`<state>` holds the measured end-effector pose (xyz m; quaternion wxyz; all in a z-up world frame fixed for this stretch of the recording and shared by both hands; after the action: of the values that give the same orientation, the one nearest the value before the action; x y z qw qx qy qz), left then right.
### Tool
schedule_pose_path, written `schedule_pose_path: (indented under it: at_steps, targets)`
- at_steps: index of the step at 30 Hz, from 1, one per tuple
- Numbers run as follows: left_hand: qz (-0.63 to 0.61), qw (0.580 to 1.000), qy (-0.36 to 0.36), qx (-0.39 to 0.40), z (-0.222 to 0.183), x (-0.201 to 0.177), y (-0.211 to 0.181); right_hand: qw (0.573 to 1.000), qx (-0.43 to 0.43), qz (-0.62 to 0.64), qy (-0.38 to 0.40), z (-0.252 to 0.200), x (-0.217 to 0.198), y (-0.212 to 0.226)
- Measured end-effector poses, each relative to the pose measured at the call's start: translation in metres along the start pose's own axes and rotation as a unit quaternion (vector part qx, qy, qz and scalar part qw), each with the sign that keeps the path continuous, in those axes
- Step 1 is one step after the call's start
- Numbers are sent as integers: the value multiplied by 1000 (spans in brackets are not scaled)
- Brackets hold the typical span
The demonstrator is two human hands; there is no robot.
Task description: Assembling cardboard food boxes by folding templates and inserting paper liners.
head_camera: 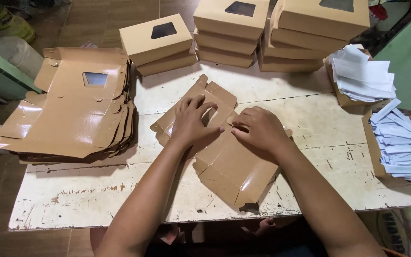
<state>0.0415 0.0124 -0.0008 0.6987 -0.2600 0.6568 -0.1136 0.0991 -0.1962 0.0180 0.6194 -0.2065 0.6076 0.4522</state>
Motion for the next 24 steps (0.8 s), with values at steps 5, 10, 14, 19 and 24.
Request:
schedule_pose_path:
  at_steps: [5, 10, 14, 19, 24]
  targets:
    - [11, 1000, 12, 5, -2, -5, -5, 998, 47, -7, -43, 1, -10, -10]
    - [9, 999, 24, 25, -3, -6, -2, 992, 96, -17, -79, -8, -14, -40]
    - [-29, 996, 61, 64, -5, -10, -1, 988, 136, 65, -41, -20, -42, -40]
    - [-53, 989, 82, 114, -6, -4, -1, 965, 187, 184, -25, -22, -44, -41]
    - [-82, 983, 103, 132, -11, -2, -12, 960, 108, 258, -20, -15, -34, -23]
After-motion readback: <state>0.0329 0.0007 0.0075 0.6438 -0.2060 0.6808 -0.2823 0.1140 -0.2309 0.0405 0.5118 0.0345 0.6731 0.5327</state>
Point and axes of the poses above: each hand's wrist, its own z-axis towards the middle knuckle, its own x-axis out of the palm, y = z × x, the point moved 3 cm from there along z, towards the middle knuckle, and after that the axes turned 7 degrees about -x, right-handed, at the moved point
